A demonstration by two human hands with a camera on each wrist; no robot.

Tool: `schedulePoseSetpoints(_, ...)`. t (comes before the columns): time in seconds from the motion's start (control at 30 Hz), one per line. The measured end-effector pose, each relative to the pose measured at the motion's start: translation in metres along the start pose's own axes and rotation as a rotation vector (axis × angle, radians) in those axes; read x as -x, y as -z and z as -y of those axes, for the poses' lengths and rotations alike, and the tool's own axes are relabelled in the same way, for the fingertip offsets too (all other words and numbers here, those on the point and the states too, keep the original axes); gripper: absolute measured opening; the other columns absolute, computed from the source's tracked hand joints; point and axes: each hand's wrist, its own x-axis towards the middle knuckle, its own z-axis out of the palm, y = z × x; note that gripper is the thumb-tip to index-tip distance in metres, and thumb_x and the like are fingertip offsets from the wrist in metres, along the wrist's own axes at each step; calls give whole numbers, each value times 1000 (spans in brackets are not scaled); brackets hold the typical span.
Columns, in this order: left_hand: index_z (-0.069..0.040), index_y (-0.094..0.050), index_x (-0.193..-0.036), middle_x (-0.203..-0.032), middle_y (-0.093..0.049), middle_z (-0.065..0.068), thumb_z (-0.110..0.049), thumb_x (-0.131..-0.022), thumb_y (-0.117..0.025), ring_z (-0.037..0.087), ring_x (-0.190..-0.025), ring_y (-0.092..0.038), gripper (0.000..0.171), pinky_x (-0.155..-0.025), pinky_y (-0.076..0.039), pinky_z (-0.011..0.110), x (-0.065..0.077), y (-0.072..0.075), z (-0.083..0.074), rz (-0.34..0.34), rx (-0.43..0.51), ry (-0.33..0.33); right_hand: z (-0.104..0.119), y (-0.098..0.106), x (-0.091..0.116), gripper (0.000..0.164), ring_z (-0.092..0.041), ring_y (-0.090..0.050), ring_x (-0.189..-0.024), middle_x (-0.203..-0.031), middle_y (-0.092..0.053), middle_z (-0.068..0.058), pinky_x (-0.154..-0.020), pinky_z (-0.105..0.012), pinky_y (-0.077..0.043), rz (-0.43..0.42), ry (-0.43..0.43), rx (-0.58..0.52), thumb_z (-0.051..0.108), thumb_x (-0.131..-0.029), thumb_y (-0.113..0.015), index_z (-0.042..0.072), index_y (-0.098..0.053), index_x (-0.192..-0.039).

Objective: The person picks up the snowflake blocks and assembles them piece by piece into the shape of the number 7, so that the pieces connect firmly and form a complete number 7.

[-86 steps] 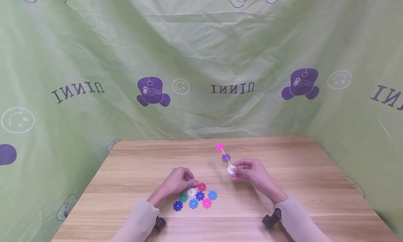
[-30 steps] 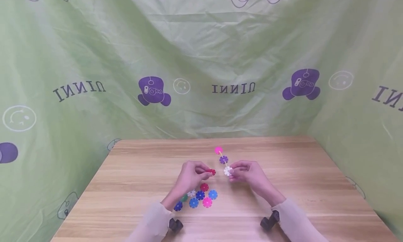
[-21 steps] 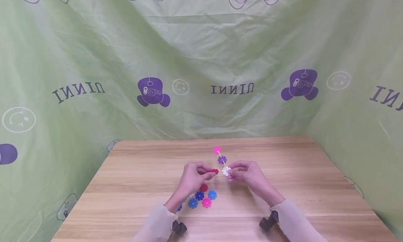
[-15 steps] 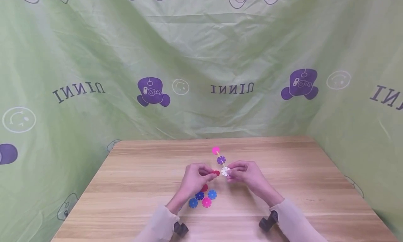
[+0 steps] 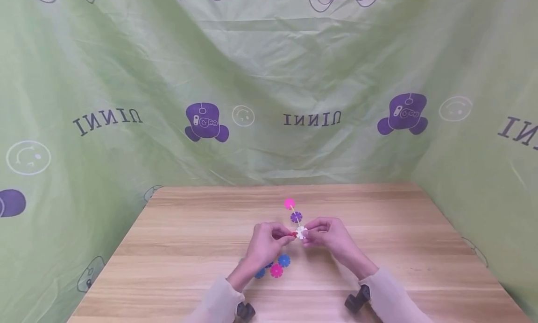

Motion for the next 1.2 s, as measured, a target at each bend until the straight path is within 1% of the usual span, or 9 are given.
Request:
schedulePoseSetpoints(0.27,-15,-82,-94,-91,-83,3,-11,-91,-81,8,-78,-75,5,-67,-59,16,1,-5,-5,-24,-95,-44,-2,-3,0,27,-20,-79,-84,-100,-79,-17,-87,-40,-66,-13,-3,-27,-4,-93,-69,-15,-64,-118)
schedulePoseSetpoints(0.37,-15,-82,-95,-93,-83,3,-11,-91,-81,9,-79,-76,6,-67,-59,16,1,-6,-5,-31,-96,-52,-3,-3,0,28,-20,-79,-85,-100,-79,-17,-87,-38,-66,-23,-7,-35,-4,-94,-69,-15,-63,-119)
schedulePoseSetpoints(0.6,-16,-83,-95,-90,-83,1,-13,-91,-82,26,-84,-79,5,-67,-59,18,1,-7,-1,-38,-41,-27,-4,-2,-2,30,-21,-79,-87,-100,-79,-16,-87,-38,-66,-11,-10,-28,0,-94,-72,-14,-63,-119)
schedulePoseSetpoints(0.7,-16,-82,-95,-90,-83,1,-14,-91,-82,23,-84,-79,5,-69,-60,18,1,-6,1,-28,-36,-36,-6,-3,-2,30,-20,-79,-86,-99,-79,-14,-87,-38,-66,-18,-16,-34,-1,-93,-73,-14,-63,-119)
schedulePoseSetpoints(0.8,-16,-81,-96,-91,-82,1,-15,-91,-82,19,-81,-77,6,-67,-61,20,0,-2,3,-14,-22,-36,-6,-4,-3,32,-21,-79,-87,-101,-79,-16,-87,-37,-66,-24,-22,-41,0,-93,-73,-13,-63,-120)
schedulePoseSetpoints(0.9,-14,-80,-100,-93,-82,3,-16,-89,-84,22,-75,-75,12,-61,-63,28,-2,5,7,11,6,-24,-7,-4,-3,33,-22,-79,-88,-103,-79,-17,-88,-37,-66,-27,-19,-39,1,-94,-73,-12,-64,-122)
schedulePoseSetpoints(0.97,-12,-79,-104,-96,-81,4,-18,-89,-85,23,-77,-74,18,-62,-63,29,-2,11,10,29,-4,-27,-7,-4,-3,32,-22,-79,-90,-104,-79,-17,-89,-38,-65,-34,-17,-33,1,-95,-72,-12,-64,-123)
schedulePoseSetpoints(1.1,-7,-77,-112,-104,-79,5,-20,-89,-85,19,-90,-73,28,-75,-62,26,-3,25,20,67,-90,-48,-7,0,-2,32,-22,-79,-90,-105,-79,-16,-90,-39,-65,-50,-13,-13,1,-96,-70,-11,-64,-125)
schedulePoseSetpoints(1.2,-7,-76,-113,-109,-78,8,-22,-89,-84,17,-97,-70,31,-81,-61,27,-1,36,29,100,-154,-33,-5,3,-2,32,-22,-79,-90,-105,-79,-16,-91,-39,-65,-52,-10,-12,2,-96,-70,-10,-64,-125)
